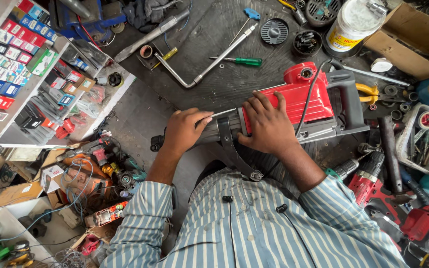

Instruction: The person disassembles a red and gray leaf blower on a workbench. They use a screwdriver and a socket wrench to remove screws and detach the blower tube from the motor housing. The person then removes a small cylindrical part and wipes it with a cloth.

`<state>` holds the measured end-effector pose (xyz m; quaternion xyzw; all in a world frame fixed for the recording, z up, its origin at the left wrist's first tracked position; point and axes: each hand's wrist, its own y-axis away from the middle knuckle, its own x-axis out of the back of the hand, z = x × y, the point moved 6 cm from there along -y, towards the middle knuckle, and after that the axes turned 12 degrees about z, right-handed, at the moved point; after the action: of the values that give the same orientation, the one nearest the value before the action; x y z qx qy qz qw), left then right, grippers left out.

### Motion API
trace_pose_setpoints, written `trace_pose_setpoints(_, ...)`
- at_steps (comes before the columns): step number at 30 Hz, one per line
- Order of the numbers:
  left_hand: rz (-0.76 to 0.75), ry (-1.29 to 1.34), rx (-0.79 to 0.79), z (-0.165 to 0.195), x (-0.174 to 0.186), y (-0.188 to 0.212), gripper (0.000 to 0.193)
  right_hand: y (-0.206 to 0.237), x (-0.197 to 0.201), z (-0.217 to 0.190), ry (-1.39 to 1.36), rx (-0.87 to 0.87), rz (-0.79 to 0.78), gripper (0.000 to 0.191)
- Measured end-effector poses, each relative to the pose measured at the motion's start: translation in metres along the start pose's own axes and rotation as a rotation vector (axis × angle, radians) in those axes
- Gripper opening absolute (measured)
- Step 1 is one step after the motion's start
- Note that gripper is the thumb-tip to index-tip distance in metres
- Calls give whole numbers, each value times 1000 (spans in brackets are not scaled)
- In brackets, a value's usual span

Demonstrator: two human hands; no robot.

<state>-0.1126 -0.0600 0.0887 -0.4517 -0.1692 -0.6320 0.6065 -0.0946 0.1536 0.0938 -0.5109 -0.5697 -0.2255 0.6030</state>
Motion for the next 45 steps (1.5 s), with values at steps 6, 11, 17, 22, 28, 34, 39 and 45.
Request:
trace_pose_setpoints(6, 64, -24, -62, -2, 2, 13, 18, 2, 2, -1, 2, 15, 24, 85)
trace_pose_setpoints(11, 139, -50, -169, 2, 2, 14, 16, 1, -2, -2, 24, 20, -3, 87)
trace_pose_setpoints(17, 134, -32, -183, 6, -2, 8, 14, 0, -4, -1, 89, 33, -45, 91)
trace_pose_setpoints(22, 82, 30, -155, 3, -1, 4, 12, -8, -9, -6, -144, -61, 17, 65)
trace_pose_setpoints(28, 179, 63, -191, 1, 6, -1, 15, -33, -40, -27, -280, -36, -25, 18)
trace_pose_setpoints(34, 207, 30, 204, -52, 41, 3, 35, -32, -41, -25, -314, -55, 42, 15)
trace_pose_setpoints(39, 71, -45, -262, -56, 50, 16, 41, -33, -41, -27, -301, -64, 32, 14)
trace_pose_setpoints(45, 141, -26, -177, -69, 32, 26, 51, -33, -38, -27, -309, -61, 42, 13)
